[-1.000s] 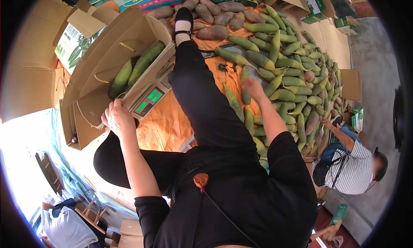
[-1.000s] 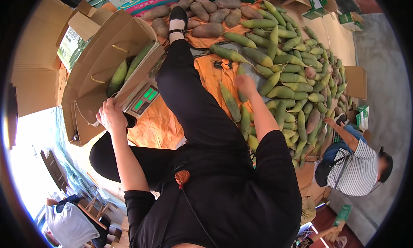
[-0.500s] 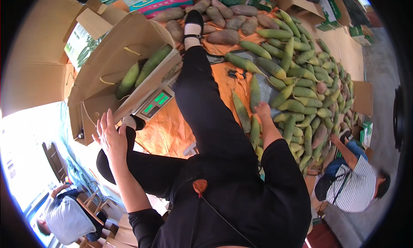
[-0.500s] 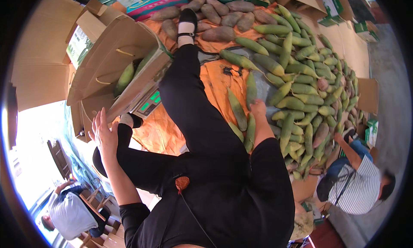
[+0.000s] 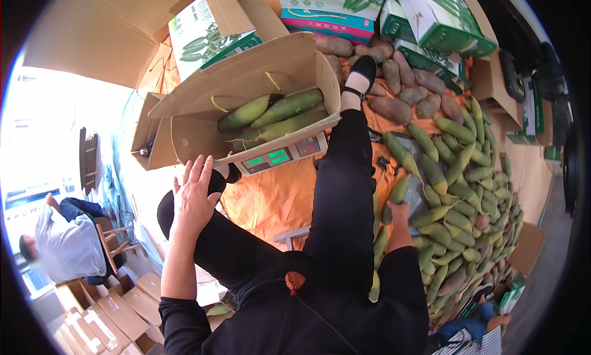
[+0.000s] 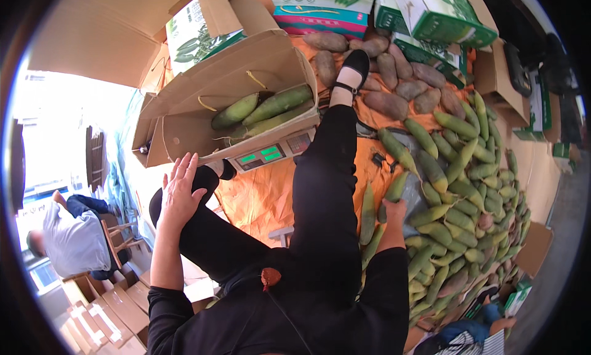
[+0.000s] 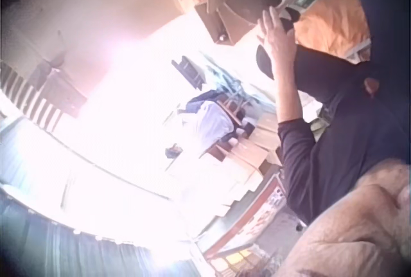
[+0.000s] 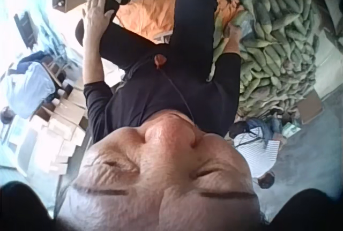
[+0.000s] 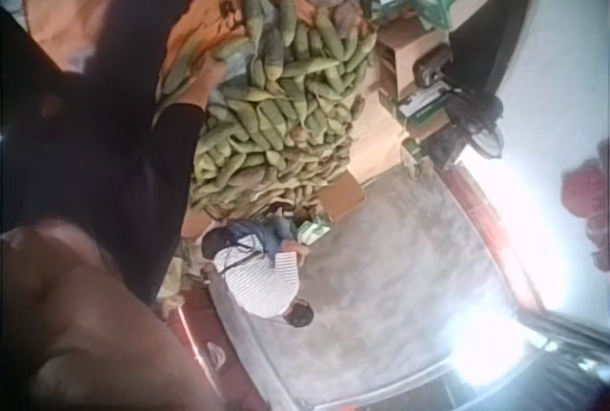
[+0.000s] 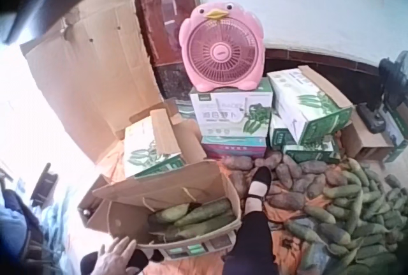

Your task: Sort various produce into boxes and weigh them using a digital scale.

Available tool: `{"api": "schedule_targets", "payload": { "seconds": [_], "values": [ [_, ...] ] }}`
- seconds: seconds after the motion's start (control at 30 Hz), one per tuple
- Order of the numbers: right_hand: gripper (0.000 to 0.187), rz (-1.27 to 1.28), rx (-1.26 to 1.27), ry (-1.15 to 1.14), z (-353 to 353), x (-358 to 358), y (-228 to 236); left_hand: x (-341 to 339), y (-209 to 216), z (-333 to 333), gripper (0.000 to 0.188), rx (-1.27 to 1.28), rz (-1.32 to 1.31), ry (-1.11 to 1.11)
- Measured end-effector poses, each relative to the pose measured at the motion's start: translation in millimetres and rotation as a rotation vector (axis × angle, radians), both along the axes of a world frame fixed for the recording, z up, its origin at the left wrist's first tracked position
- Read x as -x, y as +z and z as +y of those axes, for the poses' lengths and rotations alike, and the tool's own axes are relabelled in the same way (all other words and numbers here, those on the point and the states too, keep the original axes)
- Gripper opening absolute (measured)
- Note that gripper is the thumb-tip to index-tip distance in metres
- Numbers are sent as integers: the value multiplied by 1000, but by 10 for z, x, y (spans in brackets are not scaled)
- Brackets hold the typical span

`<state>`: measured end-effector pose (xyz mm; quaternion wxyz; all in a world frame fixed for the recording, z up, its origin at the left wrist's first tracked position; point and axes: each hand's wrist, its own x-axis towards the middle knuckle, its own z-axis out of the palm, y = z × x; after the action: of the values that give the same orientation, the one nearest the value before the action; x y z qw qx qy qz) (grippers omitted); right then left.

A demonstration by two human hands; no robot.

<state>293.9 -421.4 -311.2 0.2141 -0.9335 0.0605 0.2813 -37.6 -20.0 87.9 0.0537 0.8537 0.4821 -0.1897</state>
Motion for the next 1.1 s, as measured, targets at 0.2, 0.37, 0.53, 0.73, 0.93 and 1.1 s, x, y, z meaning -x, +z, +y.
{"api": "schedule_targets", "payload": {
  "seconds": [0.2, 0.37, 0.53, 0.73, 0.93, 1.1],
  "values": [
    [69, 80, 37, -99, 51, -26, 133, -46, -27, 37, 80, 19, -13, -23],
    [61, 36, -65, -61, 287, 172, 623, 42, 23, 54, 75, 2, -45, -59],
    [53, 134, -464, -219, 177, 143, 821, 52, -45, 114, 74, -28, -79, -106],
    [51, -30, -904, -152, 872, -159, 1844, 146, -78, 106, 76, -59, -82, -132],
    [57, -30, -1403, -34, 2034, -70, 3451, 192, -174, 126, 77, -96, -106, -154],
    [49, 180, -1523, 120, 2892, 450, 4010, 245, -256, 121, 75, -148, -120, -170]
  ]
}}
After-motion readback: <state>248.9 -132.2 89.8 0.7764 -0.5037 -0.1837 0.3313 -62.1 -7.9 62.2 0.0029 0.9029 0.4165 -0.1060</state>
